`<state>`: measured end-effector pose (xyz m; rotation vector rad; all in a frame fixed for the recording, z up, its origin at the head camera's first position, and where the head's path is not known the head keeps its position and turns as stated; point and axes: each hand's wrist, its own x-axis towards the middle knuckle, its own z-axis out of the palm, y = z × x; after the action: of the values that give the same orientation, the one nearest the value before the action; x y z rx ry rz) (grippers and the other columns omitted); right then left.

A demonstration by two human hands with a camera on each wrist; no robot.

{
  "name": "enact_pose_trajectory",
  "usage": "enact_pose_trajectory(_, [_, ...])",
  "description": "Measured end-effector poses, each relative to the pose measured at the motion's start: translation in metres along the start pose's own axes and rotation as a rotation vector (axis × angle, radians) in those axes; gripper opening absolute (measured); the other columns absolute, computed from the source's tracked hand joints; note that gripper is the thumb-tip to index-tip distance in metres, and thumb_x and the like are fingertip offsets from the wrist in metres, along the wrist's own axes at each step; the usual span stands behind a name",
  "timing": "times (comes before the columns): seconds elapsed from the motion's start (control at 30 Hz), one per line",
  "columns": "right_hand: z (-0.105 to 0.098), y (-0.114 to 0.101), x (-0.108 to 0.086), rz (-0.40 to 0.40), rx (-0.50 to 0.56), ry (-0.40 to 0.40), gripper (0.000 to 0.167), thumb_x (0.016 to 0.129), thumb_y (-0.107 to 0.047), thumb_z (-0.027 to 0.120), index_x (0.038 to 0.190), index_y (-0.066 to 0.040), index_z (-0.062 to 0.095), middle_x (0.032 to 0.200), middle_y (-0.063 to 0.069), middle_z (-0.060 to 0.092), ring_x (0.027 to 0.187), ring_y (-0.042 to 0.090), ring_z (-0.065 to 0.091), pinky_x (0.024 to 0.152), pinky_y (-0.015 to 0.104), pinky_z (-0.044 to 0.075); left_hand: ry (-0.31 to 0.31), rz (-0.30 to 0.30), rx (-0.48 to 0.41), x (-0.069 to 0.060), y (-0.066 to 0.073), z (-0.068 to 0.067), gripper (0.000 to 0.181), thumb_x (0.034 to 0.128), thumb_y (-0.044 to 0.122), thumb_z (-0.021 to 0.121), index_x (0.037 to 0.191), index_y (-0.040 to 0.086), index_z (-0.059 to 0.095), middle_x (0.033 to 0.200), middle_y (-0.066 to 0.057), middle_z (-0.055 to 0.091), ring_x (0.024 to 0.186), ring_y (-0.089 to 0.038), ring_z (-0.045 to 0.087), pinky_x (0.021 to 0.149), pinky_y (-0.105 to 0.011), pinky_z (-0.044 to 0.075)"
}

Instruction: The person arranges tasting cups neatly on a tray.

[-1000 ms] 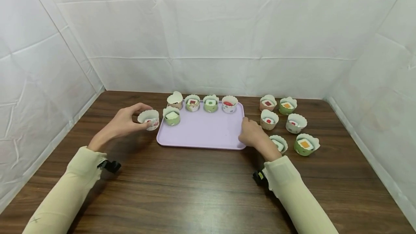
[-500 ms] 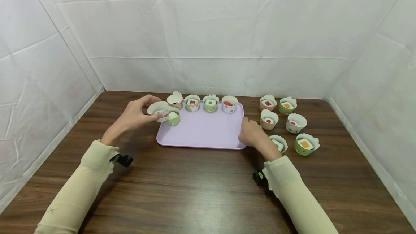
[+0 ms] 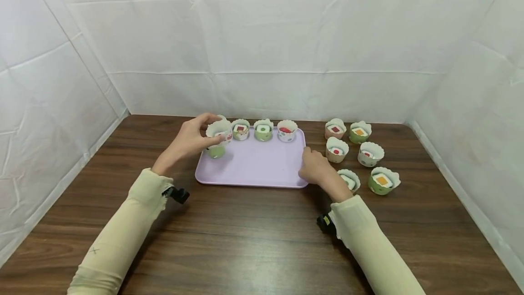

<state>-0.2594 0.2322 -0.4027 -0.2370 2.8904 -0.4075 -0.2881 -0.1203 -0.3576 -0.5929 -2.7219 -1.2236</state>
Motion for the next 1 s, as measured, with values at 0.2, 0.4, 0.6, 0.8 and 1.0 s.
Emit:
enact_pose_trajectory(0.2, [0.002, -0.001, 0.001, -0.002, -0.009, 0.006, 0.059, 0.085, -0.006, 0.055, 0.137, 0.018, 0.04, 0.125, 0.035, 0.059, 0.099, 0.036, 0.058, 0.083, 0.047, 0.056, -0.006, 0.008, 0.024, 0.011, 0.006, 0.014, 0.05, 0.089, 0.027, 0.079, 0.134, 0.011, 0.062, 0.135, -0.009, 0.067, 0.119, -0.032, 0.063, 0.097, -0.045, 0.059])
enact_pose_trajectory(0.4, [0.004, 0.0, 0.002, -0.007, -0.018, 0.014, 0.056, 0.085, -0.005, 0.055, 0.135, 0.018, 0.042, 0.124, 0.034, 0.059, 0.099, 0.036, 0.059, 0.084, 0.049, 0.056, -0.02, 0.023, 0.071, 0.018, 0.006, 0.026, 0.05, 0.0897, 0.026, 0.078, 0.134, 0.009, 0.062, 0.137, -0.009, 0.067, 0.12, -0.031, 0.062, 0.101, -0.046, 0.057])
enact_pose_trajectory(0.6, [0.003, -0.001, 0.001, 0.007, -0.013, 0.008, 0.059, 0.086, -0.006, 0.055, 0.138, 0.018, 0.04, 0.128, 0.035, 0.058, 0.101, 0.036, 0.059, 0.086, 0.049, 0.056, -0.059, 0.06, 0.139, 0.023, 0.005, 0.035, 0.051, 0.0864, 0.026, 0.08, 0.13, 0.007, 0.064, 0.134, -0.011, 0.069, 0.121, -0.03, 0.061, 0.103, -0.046, 0.053])
enact_pose_trajectory(0.8, [0.002, -0.001, 0.001, -0.002, -0.021, 0.016, 0.056, 0.085, -0.005, 0.055, 0.135, 0.018, 0.042, 0.125, 0.035, 0.059, 0.101, 0.037, 0.06, 0.086, 0.051, 0.057, -0.099, 0.094, 0.216, 0.026, 0.003, 0.044, 0.053, 0.0853, 0.027, 0.081, 0.13, 0.004, 0.066, 0.131, -0.012, 0.07, 0.122, -0.029, 0.063, 0.106, -0.046, 0.054])
enact_pose_trajectory(1.0, [0.002, -0.001, 0.0, -0.003, -0.014, 0.024, 0.055, 0.085, -0.005, 0.055, 0.133, 0.017, 0.043, 0.121, 0.034, 0.06, 0.098, 0.037, 0.059, 0.083, 0.05, 0.057, -0.098, 0.071, 0.281, 0.024, 0.003, 0.049, 0.051, 0.0847, 0.03, 0.082, 0.13, 0.008, 0.07, 0.133, -0.009, 0.066, 0.127, -0.028, 0.06, 0.105, -0.05, 0.054])
